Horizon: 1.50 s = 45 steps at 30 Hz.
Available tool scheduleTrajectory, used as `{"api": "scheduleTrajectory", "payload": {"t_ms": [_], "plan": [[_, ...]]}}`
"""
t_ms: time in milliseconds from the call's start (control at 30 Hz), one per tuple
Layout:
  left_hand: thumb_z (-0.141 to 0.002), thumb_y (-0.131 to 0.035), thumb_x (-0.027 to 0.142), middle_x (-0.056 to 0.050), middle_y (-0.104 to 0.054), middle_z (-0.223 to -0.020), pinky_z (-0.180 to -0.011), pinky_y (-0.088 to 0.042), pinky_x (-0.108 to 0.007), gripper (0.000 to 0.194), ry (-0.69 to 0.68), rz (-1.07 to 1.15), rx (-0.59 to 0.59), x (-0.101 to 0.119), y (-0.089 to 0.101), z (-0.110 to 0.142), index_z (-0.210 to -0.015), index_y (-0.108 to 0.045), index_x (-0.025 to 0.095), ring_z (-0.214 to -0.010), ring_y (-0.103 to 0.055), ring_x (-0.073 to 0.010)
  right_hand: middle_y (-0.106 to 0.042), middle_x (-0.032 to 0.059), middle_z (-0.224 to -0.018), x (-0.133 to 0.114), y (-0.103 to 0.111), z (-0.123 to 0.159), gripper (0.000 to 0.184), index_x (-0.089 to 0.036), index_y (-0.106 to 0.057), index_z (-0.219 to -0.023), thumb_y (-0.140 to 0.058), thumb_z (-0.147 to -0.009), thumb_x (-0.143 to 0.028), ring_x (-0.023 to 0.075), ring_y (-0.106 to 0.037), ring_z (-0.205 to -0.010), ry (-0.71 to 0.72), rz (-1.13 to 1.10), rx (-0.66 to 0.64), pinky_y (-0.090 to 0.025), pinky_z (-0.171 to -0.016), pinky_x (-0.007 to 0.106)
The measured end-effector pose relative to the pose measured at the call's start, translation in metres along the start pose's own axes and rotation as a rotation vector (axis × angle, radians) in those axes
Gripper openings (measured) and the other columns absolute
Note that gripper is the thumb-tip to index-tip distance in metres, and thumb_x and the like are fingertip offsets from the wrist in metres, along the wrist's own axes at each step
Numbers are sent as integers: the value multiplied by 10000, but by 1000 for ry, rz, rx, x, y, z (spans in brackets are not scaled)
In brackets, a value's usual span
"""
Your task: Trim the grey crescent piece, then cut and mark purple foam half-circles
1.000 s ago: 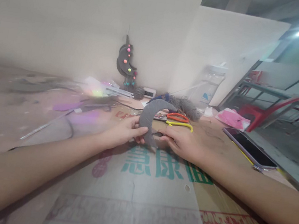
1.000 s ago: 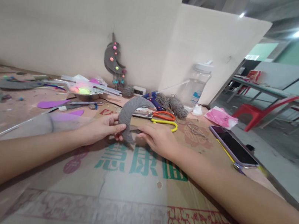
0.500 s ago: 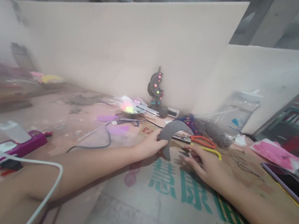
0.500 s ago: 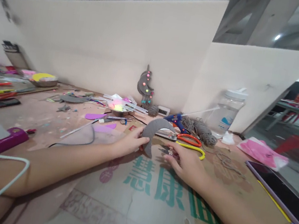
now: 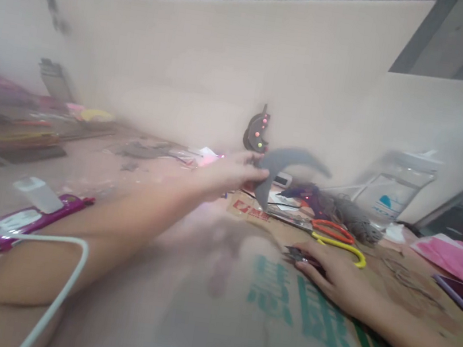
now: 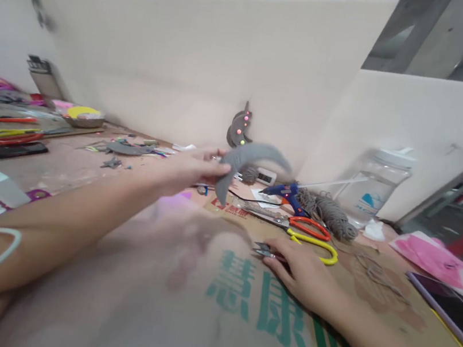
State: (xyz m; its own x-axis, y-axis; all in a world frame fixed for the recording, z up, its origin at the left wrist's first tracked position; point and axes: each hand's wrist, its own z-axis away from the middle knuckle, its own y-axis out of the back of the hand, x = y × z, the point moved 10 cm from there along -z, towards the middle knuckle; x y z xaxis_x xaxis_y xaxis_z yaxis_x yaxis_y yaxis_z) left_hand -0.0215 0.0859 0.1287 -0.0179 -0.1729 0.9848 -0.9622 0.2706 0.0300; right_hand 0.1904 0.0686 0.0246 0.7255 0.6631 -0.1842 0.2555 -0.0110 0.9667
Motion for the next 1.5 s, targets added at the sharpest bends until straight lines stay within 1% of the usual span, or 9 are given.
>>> {"api": "scheduleTrajectory", "payload": {"t_ms": [100,200,467,700,933,1067,1200,1367,1500], "plan": [[-857,-637,173,-15,-685,-800,-749,-504,-274,166,-186,20,23,51,23,11,-1016,-611,134,-696,-647,-119,-699,122,-1169,1,0,1,386,-230,-663,-1142,-416,-999,-490,275,-675,-1042,16,47,24,-553,-896,452],[-869,-632,181,-16,-689,-792,-723,-498,-266,205,-232,-4,66,69,37,19,-1067,-625,127,-683,-645,-115,-674,138,-1242,1,9,1,342,-233,-679,-1062,-456,-974,-476,303,-646,-1126,42,111,134,-532,-954,489],[-815,-719,233,-36,-717,-830,-807,-532,-315,295,-250,-75,29,73,45,24,-1083,-648,131,-731,-685,-143,-700,98,-911,-27,9,-24,221,-241,-657,-892,-545,-921,-429,272,-679,-846,99,201,111,-558,-755,414],[-834,-685,199,-25,-693,-812,-896,-549,-364,176,-230,-89,95,79,78,27,-993,-653,130,-761,-700,-151,-643,120,-1087,-25,-6,-28,420,-221,-621,-1189,-528,-939,-546,288,-615,-1007,39,121,168,-506,-875,446],[-868,-623,173,-16,-680,-794,-864,-557,-356,96,-236,-99,116,84,79,31,-951,-642,130,-726,-680,-137,-607,102,-1047,-28,-6,-29,407,-238,-633,-1107,-488,-950,-585,268,-600,-938,28,113,97,-488,-822,429],[-818,-702,221,-26,-702,-809,-842,-547,-336,239,-219,-146,57,76,79,28,-1035,-645,140,-737,-678,-148,-608,99,-987,-34,-2,-27,420,-224,-634,-968,-487,-937,-616,284,-584,-912,39,181,122,-474,-798,440],[-759,-778,313,-54,-724,-859,-745,-528,-321,400,-78,-351,2,45,94,17,-1104,-641,162,-768,-683,-191,-609,106,-961,-33,-3,-27,429,-211,-639,-966,-500,-932,-615,300,-577,-918,36,237,145,-462,-813,457],[-715,-803,389,-64,-732,-866,-733,-499,-313,383,68,-512,-106,3,114,2,-1004,-673,175,-782,-675,-214,-602,112,-989,-29,-2,-30,434,-198,-634,-1063,-524,-928,-595,307,-578,-947,-4,217,166,-463,-847,476],[-748,-776,427,-49,-727,-892,-769,-484,-305,380,93,-554,-140,-4,118,0,-1019,-652,190,-827,-667,-209,-592,96,-993,-30,1,-29,370,-203,-617,-988,-550,-922,-562,271,-615,-894,-23,173,147,-491,-785,414]]}}
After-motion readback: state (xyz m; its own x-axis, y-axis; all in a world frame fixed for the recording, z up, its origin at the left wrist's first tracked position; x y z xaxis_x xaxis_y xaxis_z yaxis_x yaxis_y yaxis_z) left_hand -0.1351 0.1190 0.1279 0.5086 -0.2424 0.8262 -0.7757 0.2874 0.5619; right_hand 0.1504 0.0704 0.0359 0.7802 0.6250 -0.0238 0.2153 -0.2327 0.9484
